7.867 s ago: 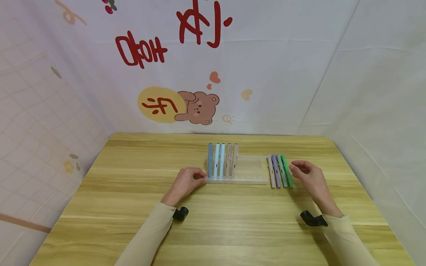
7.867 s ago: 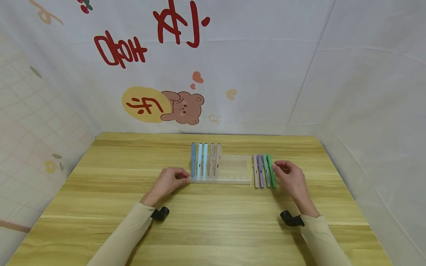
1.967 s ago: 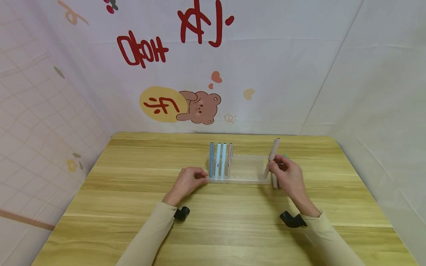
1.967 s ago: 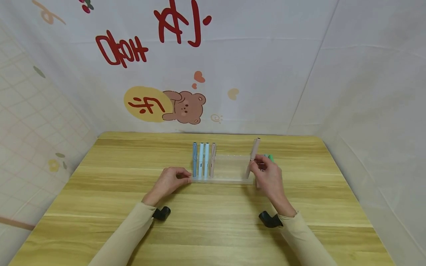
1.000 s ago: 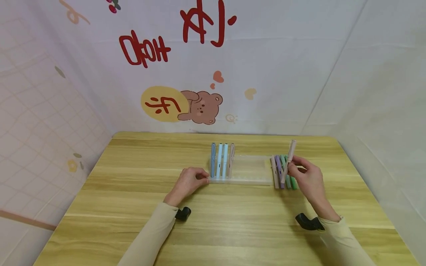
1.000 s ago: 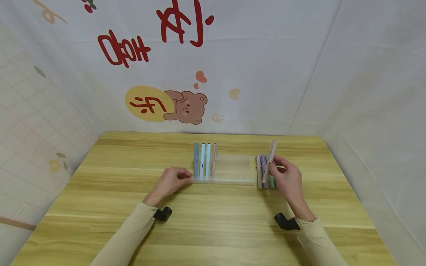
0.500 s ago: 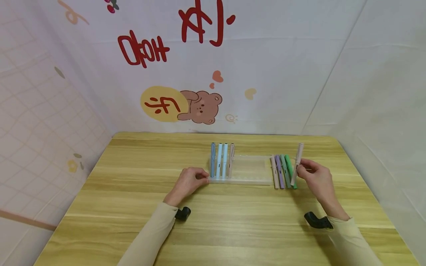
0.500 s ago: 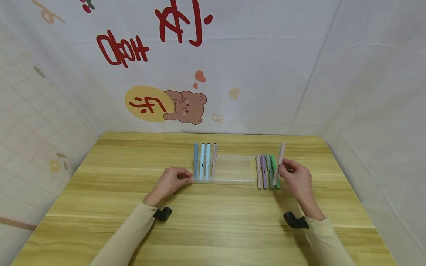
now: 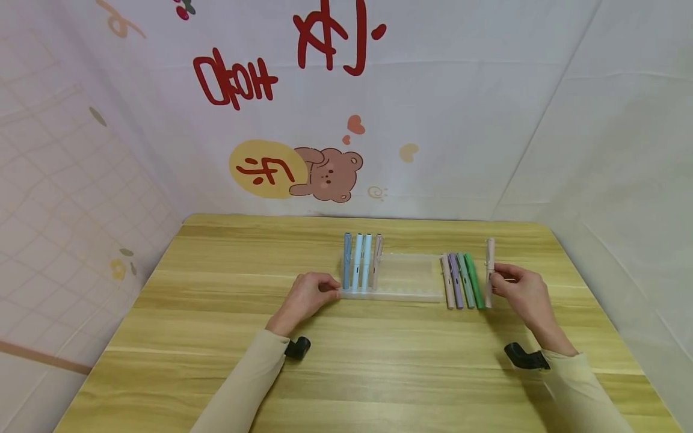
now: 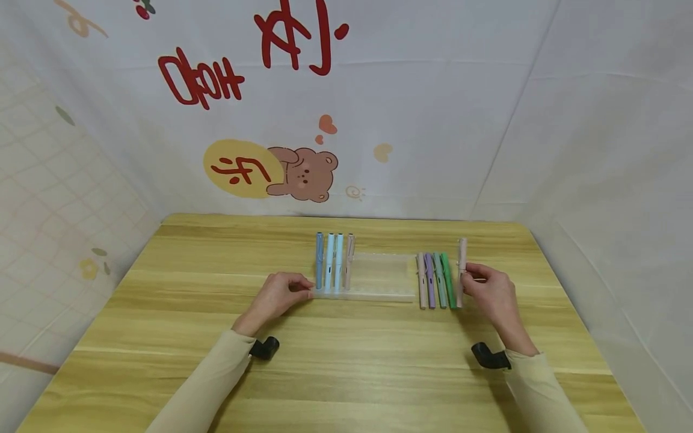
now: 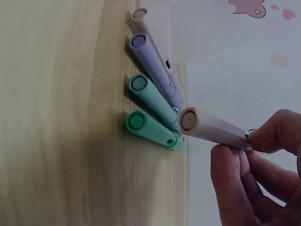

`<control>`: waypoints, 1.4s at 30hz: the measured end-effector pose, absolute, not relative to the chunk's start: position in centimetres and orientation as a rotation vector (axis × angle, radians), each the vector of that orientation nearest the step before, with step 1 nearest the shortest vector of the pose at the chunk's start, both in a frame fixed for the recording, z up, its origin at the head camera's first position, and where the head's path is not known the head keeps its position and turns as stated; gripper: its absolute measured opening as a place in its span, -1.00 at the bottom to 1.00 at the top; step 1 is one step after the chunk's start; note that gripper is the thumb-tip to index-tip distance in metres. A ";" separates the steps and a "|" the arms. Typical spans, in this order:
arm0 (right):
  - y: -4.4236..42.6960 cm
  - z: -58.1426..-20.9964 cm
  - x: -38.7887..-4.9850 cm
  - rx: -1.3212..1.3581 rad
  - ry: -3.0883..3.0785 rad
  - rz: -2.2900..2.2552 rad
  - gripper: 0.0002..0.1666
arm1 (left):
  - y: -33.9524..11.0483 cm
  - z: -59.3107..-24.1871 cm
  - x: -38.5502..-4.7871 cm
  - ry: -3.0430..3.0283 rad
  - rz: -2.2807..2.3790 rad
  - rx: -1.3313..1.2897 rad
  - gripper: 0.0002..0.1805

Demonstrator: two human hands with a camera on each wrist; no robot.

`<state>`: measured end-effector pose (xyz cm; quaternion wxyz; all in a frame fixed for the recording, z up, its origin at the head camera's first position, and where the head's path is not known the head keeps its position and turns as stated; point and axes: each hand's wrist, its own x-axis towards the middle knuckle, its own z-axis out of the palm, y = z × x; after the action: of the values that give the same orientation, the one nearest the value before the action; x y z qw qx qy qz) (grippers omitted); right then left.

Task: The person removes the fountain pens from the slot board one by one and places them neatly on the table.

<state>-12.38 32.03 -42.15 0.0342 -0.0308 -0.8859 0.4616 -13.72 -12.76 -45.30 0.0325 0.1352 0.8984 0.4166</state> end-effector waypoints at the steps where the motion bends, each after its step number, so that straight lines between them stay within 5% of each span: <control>1: 32.2 -42.2 -12.4 -0.090 -2.732 1.421 -0.44 | -12.7 -45.3 -13.7 2.767 1.281 0.416 -0.91; 42: 34.0 -44.3 -15.2 -0.111 -2.977 1.472 -0.46 | -12.6 -45.3 -13.7 2.770 1.268 0.408 -0.91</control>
<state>-15.25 34.01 -44.25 -0.0905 -0.0332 -0.8922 0.4412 -13.68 -12.64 -45.27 0.0339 0.1326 0.9008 0.4122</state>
